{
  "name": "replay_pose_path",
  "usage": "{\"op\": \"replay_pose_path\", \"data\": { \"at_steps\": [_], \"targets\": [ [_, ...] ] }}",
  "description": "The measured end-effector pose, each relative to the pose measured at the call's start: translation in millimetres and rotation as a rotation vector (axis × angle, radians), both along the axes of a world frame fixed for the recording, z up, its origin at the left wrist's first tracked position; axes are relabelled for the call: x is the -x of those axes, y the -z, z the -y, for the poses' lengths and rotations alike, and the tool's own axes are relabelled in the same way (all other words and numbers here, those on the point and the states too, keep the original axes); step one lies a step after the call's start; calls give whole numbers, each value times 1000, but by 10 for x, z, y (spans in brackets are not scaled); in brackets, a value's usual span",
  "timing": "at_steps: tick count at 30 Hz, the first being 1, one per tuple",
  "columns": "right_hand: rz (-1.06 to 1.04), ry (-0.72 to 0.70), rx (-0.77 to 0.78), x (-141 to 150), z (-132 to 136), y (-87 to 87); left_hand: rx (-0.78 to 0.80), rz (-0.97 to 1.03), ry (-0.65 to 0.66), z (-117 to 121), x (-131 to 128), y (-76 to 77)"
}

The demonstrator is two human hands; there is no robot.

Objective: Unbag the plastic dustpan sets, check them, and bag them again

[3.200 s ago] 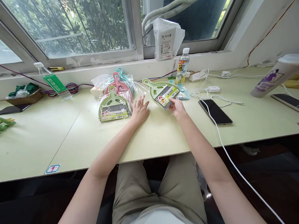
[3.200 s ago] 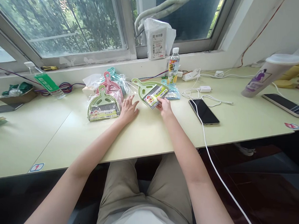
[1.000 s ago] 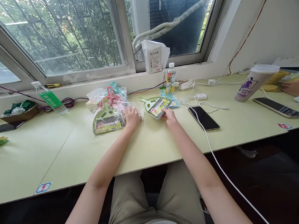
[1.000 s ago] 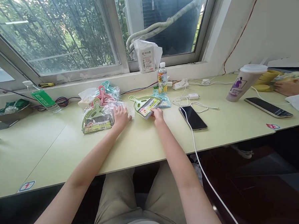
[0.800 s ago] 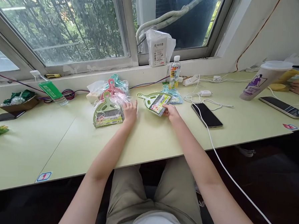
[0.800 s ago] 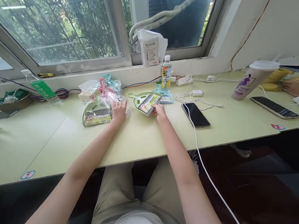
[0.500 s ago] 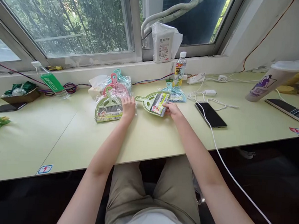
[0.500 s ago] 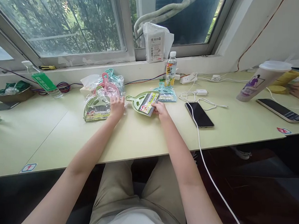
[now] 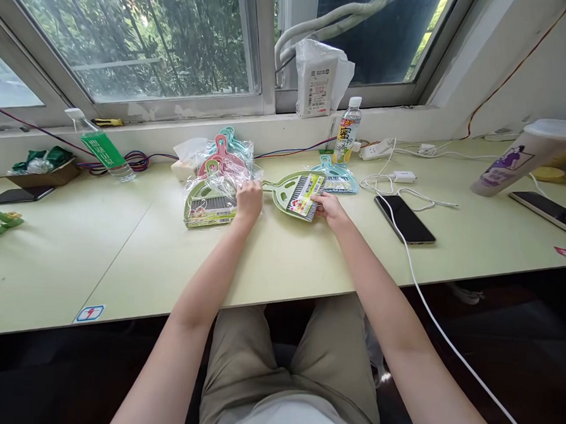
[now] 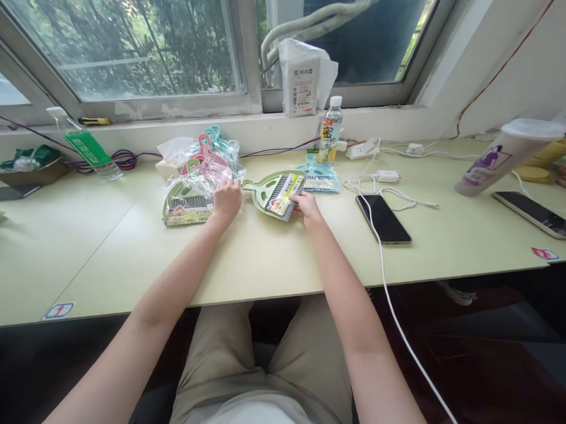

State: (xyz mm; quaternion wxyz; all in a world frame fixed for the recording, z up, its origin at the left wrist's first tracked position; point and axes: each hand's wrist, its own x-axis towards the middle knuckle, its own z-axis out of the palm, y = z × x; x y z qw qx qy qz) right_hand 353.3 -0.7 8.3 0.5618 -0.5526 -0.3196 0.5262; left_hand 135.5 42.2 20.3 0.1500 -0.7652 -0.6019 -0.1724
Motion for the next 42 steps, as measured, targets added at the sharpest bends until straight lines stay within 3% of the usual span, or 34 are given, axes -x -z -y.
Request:
{"op": "replay_pose_path", "data": {
  "at_steps": [8, 20, 25, 31, 37, 39, 42],
  "targets": [
    [-7, -104, -95, 33, 4, 5, -68, 183, 74, -17, -14, 17],
    [-66, -77, -218, 176, 44, -23, -158, 449, 314, 115, -236, 10],
    [-76, -28, -272, 213, 58, -28, -111, 486, 452, 154, -281, -24],
    [-16, -119, -314, 251, 113, -73, -89, 632, 505, 165, -270, -91],
    [-45, -81, -340, 284, 73, -4, -54, 627, 633, 209, -313, -86],
    [-75, -42, -351, 280, 51, 16, -121, 620, 590, 266, -335, -100],
    [-124, 3, -371, 271, 40, 15, -271, 677, 323, 345, -355, -138]
  ]
}}
